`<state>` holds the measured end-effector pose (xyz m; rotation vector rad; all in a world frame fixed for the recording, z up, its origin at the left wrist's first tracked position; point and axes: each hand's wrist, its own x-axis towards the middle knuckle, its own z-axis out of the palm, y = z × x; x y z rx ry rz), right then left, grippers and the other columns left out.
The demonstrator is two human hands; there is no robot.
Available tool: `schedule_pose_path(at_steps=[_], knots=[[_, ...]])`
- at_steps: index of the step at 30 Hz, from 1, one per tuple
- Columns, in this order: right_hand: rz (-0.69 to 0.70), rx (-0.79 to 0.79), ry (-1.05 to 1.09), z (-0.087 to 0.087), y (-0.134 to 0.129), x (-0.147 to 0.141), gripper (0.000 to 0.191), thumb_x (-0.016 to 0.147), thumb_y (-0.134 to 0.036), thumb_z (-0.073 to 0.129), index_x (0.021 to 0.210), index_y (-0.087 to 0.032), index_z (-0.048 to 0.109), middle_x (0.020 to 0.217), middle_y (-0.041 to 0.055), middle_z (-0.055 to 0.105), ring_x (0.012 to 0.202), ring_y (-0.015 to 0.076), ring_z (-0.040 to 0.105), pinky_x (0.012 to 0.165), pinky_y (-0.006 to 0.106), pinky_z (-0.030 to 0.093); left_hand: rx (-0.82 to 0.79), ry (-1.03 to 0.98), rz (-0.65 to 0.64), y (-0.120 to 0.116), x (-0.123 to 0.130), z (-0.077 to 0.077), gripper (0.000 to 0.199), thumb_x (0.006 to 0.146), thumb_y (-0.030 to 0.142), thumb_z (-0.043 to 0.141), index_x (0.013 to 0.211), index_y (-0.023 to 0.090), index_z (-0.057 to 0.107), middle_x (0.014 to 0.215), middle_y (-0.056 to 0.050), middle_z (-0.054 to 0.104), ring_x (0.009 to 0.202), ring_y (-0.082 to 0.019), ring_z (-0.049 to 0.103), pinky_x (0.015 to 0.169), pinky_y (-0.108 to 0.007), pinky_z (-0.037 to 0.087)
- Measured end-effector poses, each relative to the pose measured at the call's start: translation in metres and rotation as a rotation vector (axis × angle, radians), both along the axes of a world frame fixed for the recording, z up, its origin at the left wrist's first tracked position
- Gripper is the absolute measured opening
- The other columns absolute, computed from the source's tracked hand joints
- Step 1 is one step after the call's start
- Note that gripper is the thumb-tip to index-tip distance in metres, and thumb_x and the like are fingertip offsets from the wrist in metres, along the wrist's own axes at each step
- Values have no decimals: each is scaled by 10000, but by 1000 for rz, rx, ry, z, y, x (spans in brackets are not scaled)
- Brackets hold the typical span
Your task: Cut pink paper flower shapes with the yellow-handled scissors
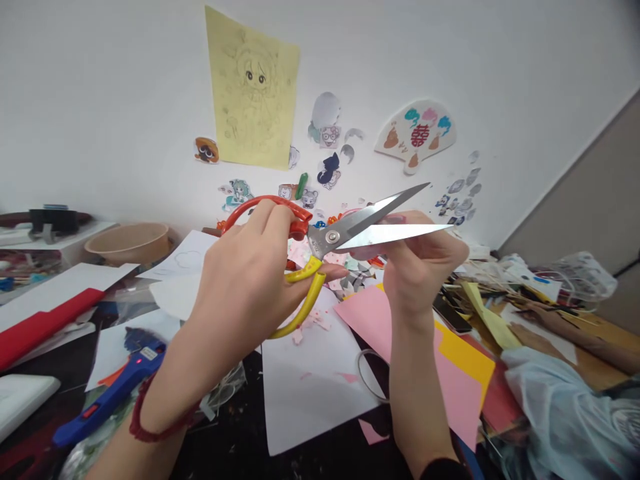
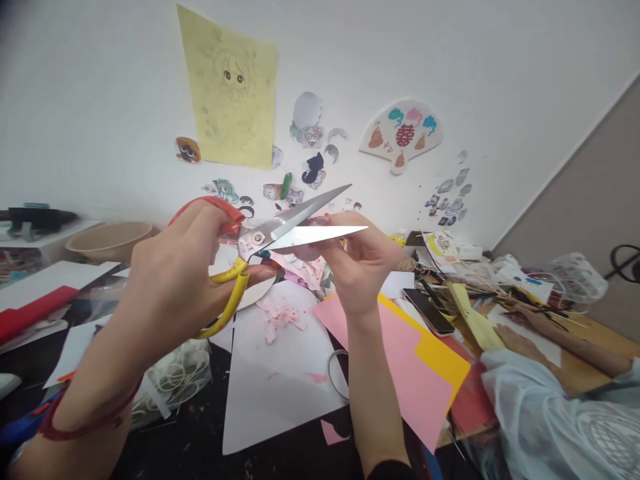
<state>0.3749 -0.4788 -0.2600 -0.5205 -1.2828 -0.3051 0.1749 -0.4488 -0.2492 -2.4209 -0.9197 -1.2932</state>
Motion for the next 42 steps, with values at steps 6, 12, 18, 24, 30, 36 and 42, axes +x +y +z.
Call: schedule_pose_path(at_steps=[6, 12, 18, 24, 30, 36, 42], knots=[[33, -32, 26, 4, -5, -6, 142, 779, -112, 747, 795, -251, 770, 664, -42, 661, 575, 103, 571, 544, 271, 445, 149, -36, 22, 6, -2, -3, 556, 890, 699, 527, 1003, 156, 563, 1018, -148, 660, 742, -266, 612, 561, -362, 322], [64, -155, 169, 5, -6, -16, 106, 795, -185, 759, 705, -238, 738, 591, -41, 575, 573, 100, 518, 527, 255, 436, -78, -266, -149, 6, 8, -5, 453, 787, 574, 751, 960, 203, 555, 873, -66, 642, 678, -203, 542, 590, -337, 311], [94, -193, 151, 0, 0, -25, 161, 799, -237, 783, 664, -215, 697, 567, -47, 515, 532, 83, 452, 504, 245, 409, -653, -782, -787, 5, 28, -10, 294, 836, 298, 747, 812, 215, 467, 906, -14, 626, 754, -143, 543, 687, -309, 421], [224, -315, 232, -4, 6, -24, 101, 802, -282, 795, 728, -232, 749, 638, -34, 623, 604, 98, 550, 557, 242, 470, -643, -886, -806, 17, 32, -14, 343, 756, 230, 816, 788, 206, 475, 920, -11, 599, 832, -146, 548, 746, -304, 439], [336, -376, 272, -6, 9, -23, 123, 765, -350, 826, 722, -250, 770, 669, -34, 657, 617, 96, 561, 588, 244, 487, -821, -964, -990, 20, 34, -15, 307, 772, 223, 781, 784, 215, 474, 833, -7, 568, 937, -188, 619, 807, -324, 490], [465, -416, 315, -5, 13, -24, 175, 719, -396, 857, 687, -255, 758, 661, -35, 647, 615, 92, 540, 591, 239, 485, -946, -933, -1053, 27, 35, -18, 272, 791, 256, 753, 805, 224, 483, 740, 20, 510, 674, -128, 532, 666, -301, 462], [593, -472, 381, -9, 18, -27, 201, 669, -411, 890, 718, -269, 756, 729, -37, 675, 675, 109, 590, 647, 265, 536, -1114, -1016, -1085, 29, 37, -17, 349, 688, 289, 840, 769, 208, 510, 731, 24, 504, 608, -116, 523, 563, -288, 454]])
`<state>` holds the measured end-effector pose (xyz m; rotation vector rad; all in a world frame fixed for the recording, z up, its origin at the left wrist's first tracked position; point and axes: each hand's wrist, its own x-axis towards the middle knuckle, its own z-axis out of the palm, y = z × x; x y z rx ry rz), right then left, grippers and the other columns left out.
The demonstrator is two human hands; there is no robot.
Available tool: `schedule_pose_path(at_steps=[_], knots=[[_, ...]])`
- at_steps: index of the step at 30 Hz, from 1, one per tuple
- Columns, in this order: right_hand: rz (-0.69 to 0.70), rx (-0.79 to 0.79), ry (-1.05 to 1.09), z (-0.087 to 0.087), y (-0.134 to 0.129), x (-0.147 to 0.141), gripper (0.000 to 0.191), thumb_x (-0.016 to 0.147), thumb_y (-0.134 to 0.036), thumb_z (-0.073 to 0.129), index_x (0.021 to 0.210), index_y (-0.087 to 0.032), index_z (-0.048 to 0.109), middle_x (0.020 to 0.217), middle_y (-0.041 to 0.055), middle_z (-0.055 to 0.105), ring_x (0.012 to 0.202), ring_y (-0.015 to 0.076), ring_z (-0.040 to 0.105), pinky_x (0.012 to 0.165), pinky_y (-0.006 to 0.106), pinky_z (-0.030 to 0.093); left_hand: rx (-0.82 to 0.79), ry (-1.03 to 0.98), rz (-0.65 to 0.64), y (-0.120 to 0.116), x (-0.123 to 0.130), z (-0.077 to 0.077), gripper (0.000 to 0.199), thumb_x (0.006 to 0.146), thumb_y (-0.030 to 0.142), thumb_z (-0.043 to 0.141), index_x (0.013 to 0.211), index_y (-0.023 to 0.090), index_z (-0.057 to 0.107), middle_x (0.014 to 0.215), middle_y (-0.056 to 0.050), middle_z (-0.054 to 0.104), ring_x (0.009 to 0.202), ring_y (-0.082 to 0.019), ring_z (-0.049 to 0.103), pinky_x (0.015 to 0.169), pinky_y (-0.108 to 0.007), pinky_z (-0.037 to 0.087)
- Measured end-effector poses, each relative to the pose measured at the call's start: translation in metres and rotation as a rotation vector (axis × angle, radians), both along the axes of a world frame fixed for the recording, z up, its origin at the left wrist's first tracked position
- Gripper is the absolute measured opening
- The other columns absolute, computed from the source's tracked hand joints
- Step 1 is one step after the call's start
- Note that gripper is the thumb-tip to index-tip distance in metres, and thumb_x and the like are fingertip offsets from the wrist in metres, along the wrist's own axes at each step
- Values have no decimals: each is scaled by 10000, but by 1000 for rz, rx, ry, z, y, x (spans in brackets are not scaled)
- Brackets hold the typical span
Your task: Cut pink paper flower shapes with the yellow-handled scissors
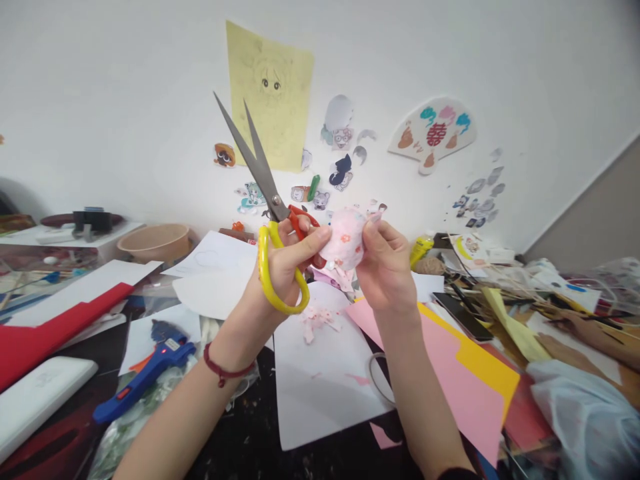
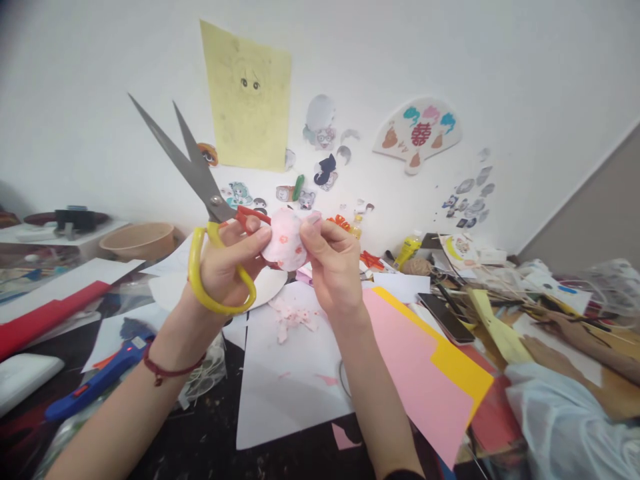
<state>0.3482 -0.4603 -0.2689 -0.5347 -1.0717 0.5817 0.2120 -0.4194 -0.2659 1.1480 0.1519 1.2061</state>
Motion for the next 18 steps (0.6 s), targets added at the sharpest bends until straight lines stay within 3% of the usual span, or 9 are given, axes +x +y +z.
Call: schedule_pose_path(at_steps=[5, 10, 12, 18], knots=[[-24, 54, -45, -2, 2, -1, 156, 704, -377, 879, 733, -279, 762, 753, -39, 678, 696, 101, 601, 664, 252, 546, -105, -3, -124, 0, -1, 5, 351, 677, 241, 842, 714, 190, 496, 703, 22, 479, 616, -121, 516, 560, -294, 451], [-120, 104, -212, -2, 1, 0, 206, 802, -425, 798, 738, -244, 722, 1167, 15, 697, 1063, 178, 673, 897, 345, 591, -124, 8, -140, 1, -1, 6, 328, 677, 213, 826, 688, 184, 499, 691, 19, 471, 632, -118, 509, 580, -285, 451], [-139, 122, -248, -1, 0, -1, 242, 839, -442, 757, 743, -233, 682, 1263, 26, 680, 1121, 207, 680, 963, 408, 588, -128, 20, -160, 2, -1, 5, 309, 689, 216, 817, 691, 184, 509, 702, 13, 488, 643, -121, 520, 583, -280, 456], [-75, 133, -311, -1, -3, -8, 225, 917, -457, 656, 863, -243, 619, 1304, 49, 686, 1171, 247, 689, 971, 485, 603, -195, 38, -214, 1, -2, 4, 260, 708, 220, 812, 718, 173, 557, 776, -18, 545, 690, -139, 561, 614, -300, 502]])
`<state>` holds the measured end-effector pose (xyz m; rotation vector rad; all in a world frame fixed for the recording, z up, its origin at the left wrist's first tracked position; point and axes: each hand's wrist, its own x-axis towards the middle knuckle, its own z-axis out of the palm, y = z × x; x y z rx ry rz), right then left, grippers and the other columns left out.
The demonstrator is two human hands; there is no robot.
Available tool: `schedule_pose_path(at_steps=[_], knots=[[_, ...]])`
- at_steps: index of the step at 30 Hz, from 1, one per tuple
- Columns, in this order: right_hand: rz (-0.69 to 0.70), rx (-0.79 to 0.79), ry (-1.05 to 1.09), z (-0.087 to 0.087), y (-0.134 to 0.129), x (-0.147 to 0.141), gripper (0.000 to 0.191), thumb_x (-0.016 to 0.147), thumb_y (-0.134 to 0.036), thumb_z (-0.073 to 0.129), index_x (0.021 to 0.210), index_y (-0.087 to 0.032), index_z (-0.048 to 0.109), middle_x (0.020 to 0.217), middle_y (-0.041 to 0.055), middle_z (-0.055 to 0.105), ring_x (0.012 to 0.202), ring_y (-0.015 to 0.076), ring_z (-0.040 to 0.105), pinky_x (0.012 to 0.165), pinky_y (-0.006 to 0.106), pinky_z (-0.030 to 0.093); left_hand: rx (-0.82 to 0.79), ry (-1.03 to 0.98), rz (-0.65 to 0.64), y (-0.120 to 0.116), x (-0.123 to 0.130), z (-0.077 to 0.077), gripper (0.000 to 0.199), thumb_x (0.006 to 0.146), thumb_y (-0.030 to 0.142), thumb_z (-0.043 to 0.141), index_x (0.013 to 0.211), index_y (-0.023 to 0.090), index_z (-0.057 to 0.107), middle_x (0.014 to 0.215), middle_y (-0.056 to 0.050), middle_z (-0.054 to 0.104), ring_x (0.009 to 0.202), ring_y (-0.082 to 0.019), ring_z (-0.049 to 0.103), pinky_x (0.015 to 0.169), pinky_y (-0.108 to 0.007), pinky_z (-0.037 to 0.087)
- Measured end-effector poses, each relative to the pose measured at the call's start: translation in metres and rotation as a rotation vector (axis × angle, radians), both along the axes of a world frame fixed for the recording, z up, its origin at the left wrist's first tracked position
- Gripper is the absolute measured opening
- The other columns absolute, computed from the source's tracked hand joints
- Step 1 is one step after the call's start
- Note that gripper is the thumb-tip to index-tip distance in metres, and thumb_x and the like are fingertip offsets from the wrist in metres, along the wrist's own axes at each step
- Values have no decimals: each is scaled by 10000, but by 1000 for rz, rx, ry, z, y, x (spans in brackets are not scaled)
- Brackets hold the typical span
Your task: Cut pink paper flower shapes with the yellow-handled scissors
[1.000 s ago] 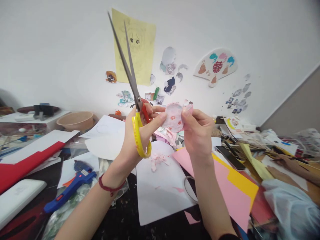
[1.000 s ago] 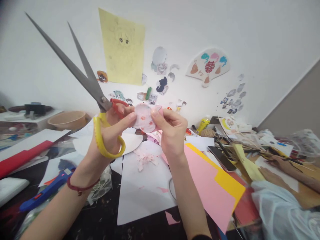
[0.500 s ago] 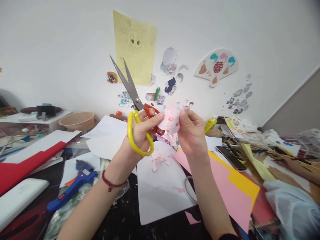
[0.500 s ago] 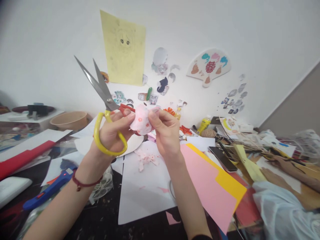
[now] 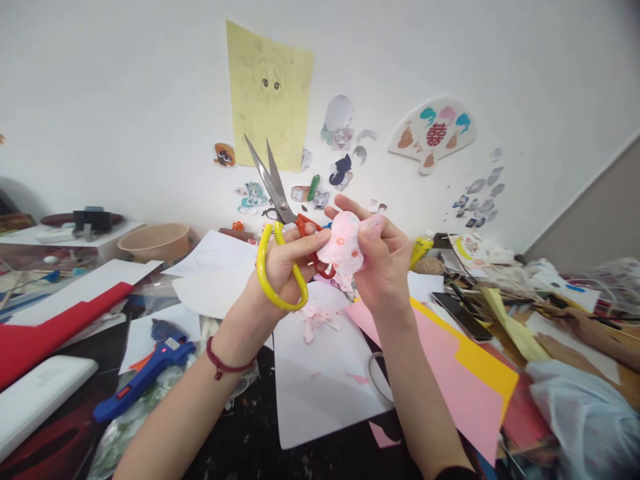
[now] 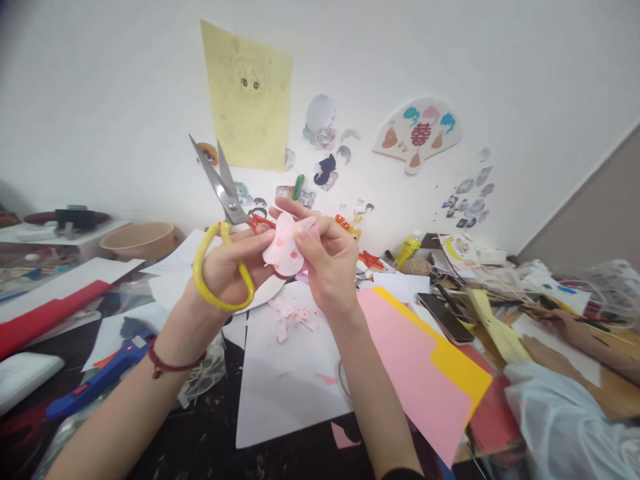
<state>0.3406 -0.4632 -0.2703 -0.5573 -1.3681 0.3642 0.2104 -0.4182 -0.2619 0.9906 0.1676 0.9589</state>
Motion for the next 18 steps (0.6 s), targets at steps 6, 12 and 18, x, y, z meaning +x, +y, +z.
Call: schedule_pose_path(at_steps=[6, 12, 18], knots=[[-7, 59, 20, 0, 0, 0, 261, 908, -394, 682, 764, -227, 543, 1164, 34, 737, 1066, 228, 729, 893, 439, 629, 115, 41, 34, -1, 1, 0, 262, 739, 276, 798, 721, 177, 557, 723, -5, 510, 623, -125, 517, 564, -289, 448], [-183, 251, -9, 8, -9, 3, 274, 905, -271, 680, 696, -229, 509, 1036, 5, 747, 956, 210, 729, 932, 463, 580, 688, 216, 698, 7, -17, 4, 378, 889, 430, 666, 687, 205, 439, 636, 21, 431, 591, -124, 392, 576, -300, 322], [-305, 425, -105, 15, -16, 16, 144, 869, -187, 721, 776, -240, 624, 998, -2, 724, 965, 186, 697, 877, 398, 585, 1348, 737, 1054, -2, -48, 16, 268, 783, 289, 679, 839, 229, 423, 709, 37, 519, 573, -120, 412, 569, -291, 307]])
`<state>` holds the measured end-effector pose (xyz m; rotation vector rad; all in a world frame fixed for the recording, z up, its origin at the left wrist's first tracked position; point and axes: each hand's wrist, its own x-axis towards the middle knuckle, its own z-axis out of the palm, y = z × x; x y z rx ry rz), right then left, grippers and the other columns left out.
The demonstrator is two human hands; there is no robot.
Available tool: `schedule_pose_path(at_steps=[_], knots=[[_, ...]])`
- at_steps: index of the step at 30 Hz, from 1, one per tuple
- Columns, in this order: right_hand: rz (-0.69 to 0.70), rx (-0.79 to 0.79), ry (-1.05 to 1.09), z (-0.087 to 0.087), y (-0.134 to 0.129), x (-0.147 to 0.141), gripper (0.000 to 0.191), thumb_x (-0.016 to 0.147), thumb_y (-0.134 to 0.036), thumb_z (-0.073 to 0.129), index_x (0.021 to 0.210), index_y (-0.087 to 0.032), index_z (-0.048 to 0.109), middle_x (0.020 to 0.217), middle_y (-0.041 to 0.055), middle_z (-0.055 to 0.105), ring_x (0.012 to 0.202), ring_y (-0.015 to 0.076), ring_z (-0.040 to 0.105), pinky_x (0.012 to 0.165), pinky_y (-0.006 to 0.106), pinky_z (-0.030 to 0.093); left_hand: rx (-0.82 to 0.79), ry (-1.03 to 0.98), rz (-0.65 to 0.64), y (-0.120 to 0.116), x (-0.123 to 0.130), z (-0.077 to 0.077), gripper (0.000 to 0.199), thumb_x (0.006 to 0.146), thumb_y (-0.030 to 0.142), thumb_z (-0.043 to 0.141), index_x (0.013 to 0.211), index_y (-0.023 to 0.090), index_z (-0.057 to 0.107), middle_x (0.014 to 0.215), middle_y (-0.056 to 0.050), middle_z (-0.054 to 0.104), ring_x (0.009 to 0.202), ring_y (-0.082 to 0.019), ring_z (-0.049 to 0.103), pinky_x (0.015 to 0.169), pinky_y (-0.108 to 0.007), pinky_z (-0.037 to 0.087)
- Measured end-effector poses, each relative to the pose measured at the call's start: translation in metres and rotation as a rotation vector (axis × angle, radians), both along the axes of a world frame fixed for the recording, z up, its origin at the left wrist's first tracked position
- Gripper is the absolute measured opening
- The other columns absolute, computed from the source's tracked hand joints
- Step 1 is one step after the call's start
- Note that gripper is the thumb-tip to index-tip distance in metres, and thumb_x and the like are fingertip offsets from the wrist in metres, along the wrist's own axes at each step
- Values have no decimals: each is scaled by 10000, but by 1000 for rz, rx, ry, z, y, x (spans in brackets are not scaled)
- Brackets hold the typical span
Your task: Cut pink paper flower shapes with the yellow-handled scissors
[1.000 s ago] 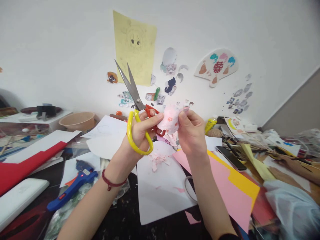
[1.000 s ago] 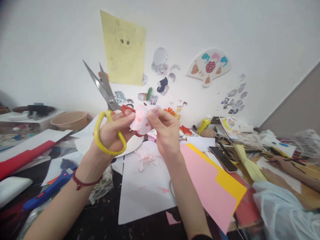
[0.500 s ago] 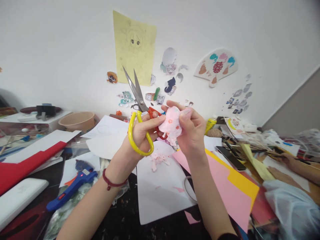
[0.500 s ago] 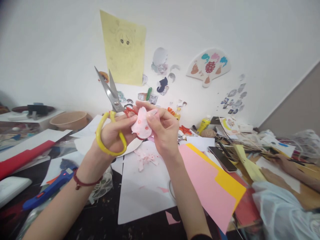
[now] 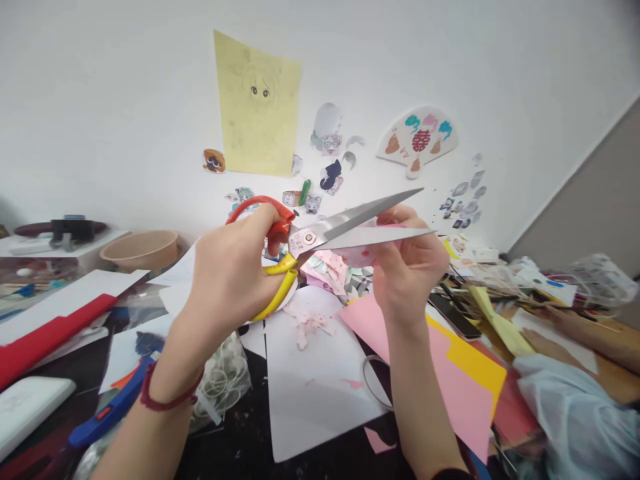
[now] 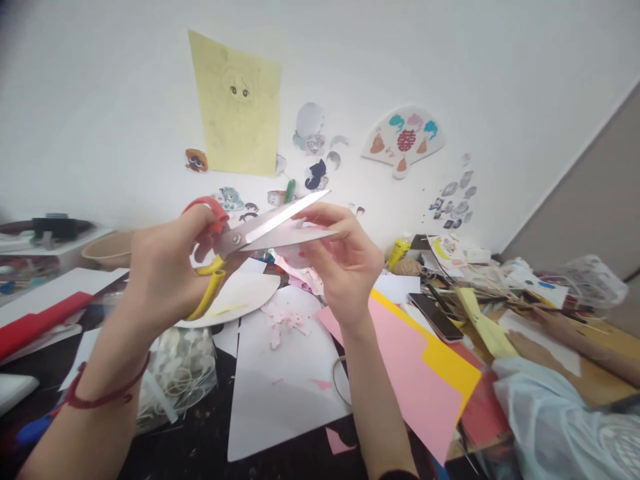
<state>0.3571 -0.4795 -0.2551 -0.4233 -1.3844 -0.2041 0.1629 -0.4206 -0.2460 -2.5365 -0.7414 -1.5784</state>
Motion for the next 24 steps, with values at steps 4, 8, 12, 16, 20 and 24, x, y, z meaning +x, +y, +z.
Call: schedule_pose_path(at_steps=[4, 8, 12, 16, 20, 24], knots=[[-1, 76, -52, 1, 1, 9, 97, 852, -184, 751, 855, -246, 677, 975, -1, 709, 957, 197, 699, 865, 429, 603, 63, 106, 176, -5, -5, 2, 255, 765, 295, 651, 834, 226, 415, 697, 29, 539, 571, -133, 441, 540, -290, 279], [5, 104, -105, 2, 1, 10, 83, 868, -208, 743, 909, -267, 702, 994, 4, 711, 975, 218, 714, 872, 474, 624, 59, 152, 214, -8, -5, 1, 250, 761, 319, 643, 821, 227, 419, 657, 27, 535, 558, -146, 449, 534, -295, 270], [-4, 95, -149, 2, -1, 11, 112, 857, -194, 750, 937, -263, 712, 989, 17, 722, 939, 226, 728, 836, 448, 627, 49, 169, 196, -9, -5, 2, 245, 759, 315, 637, 826, 226, 418, 633, 31, 527, 542, -144, 442, 535, -293, 279], [-20, 53, -157, 0, -3, 11, 114, 839, -191, 761, 924, -252, 715, 978, 31, 725, 937, 249, 735, 813, 454, 624, 46, 177, 160, -10, -6, 3, 207, 799, 338, 595, 852, 223, 431, 644, 19, 565, 543, -144, 474, 542, -288, 290], [7, 15, -161, 0, -5, 10, 133, 835, -166, 758, 930, -254, 728, 1005, 24, 733, 935, 249, 742, 801, 449, 620, 53, 189, 148, -12, -8, 3, 174, 802, 320, 567, 877, 221, 446, 661, 19, 582, 527, -132, 445, 528, -277, 270], [10, 8, -163, 1, -7, 11, 98, 841, -179, 757, 907, -246, 727, 998, 30, 737, 889, 244, 744, 734, 419, 599, 12, 233, 140, -13, -9, 4, 156, 805, 308, 558, 879, 220, 453, 698, 14, 598, 522, -126, 424, 525, -274, 273]])
